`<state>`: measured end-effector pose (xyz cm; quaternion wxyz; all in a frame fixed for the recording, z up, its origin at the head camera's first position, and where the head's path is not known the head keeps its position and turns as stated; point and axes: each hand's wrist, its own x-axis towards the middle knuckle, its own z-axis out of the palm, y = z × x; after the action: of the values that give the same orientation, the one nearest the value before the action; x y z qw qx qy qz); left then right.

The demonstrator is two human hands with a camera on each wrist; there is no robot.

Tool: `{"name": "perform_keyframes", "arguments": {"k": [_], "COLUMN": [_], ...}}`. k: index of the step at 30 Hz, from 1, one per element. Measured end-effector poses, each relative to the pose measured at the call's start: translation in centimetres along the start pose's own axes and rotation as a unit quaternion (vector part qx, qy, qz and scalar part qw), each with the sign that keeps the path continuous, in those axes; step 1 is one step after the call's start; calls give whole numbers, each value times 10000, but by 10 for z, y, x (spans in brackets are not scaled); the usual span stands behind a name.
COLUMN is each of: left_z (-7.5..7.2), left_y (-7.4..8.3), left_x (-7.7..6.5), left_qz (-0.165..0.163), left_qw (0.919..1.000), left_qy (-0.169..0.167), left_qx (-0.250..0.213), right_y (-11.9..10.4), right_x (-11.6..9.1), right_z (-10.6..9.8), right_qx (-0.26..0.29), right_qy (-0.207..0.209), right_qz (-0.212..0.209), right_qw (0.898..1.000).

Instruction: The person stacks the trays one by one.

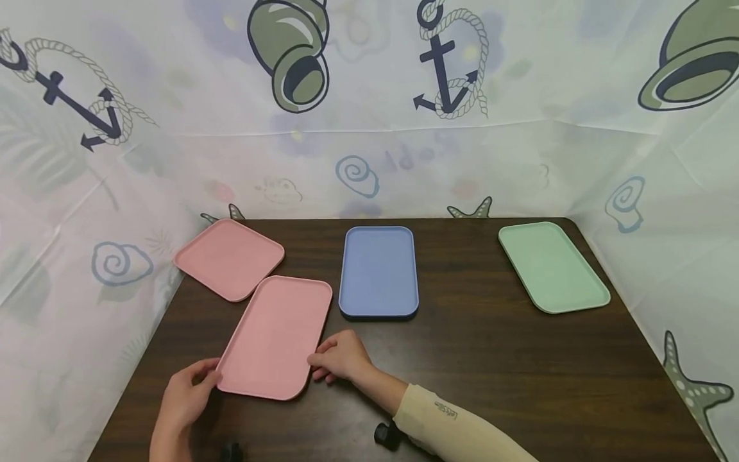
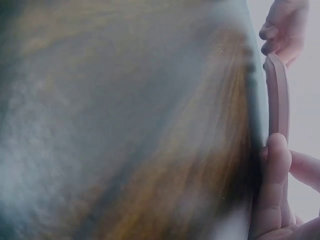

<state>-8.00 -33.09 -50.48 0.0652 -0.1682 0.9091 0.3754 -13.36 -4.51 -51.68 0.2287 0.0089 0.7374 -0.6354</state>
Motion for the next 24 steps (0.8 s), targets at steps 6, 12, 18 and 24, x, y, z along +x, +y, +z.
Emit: {"name": "perform_keyframes", "arguments": {"k": [6,12,18,24], "left_z": [0,-4,-3,-2], "left_y": [3,15,30,57], "left_x": [-14,-25,-28,-22], "left_qz": [-227,116,870,1248], "left_qw": [9988,9971,9877,9747], "left_qy": [190,313,326,0], "left_qx": [-382,-683,-1257,-1855], "right_y": [-3,-17,-32,-40], "right_x": [-1,-3,-3,1], "right_z": [-4,-17,-39,-67], "right_qx": [-5,-194,-339,-36], "right_qy": [-88,-91,80,145], "right_qz": [-164,-564,-816,-1088], "right_qw": [9998,9982,9961,9939]}}
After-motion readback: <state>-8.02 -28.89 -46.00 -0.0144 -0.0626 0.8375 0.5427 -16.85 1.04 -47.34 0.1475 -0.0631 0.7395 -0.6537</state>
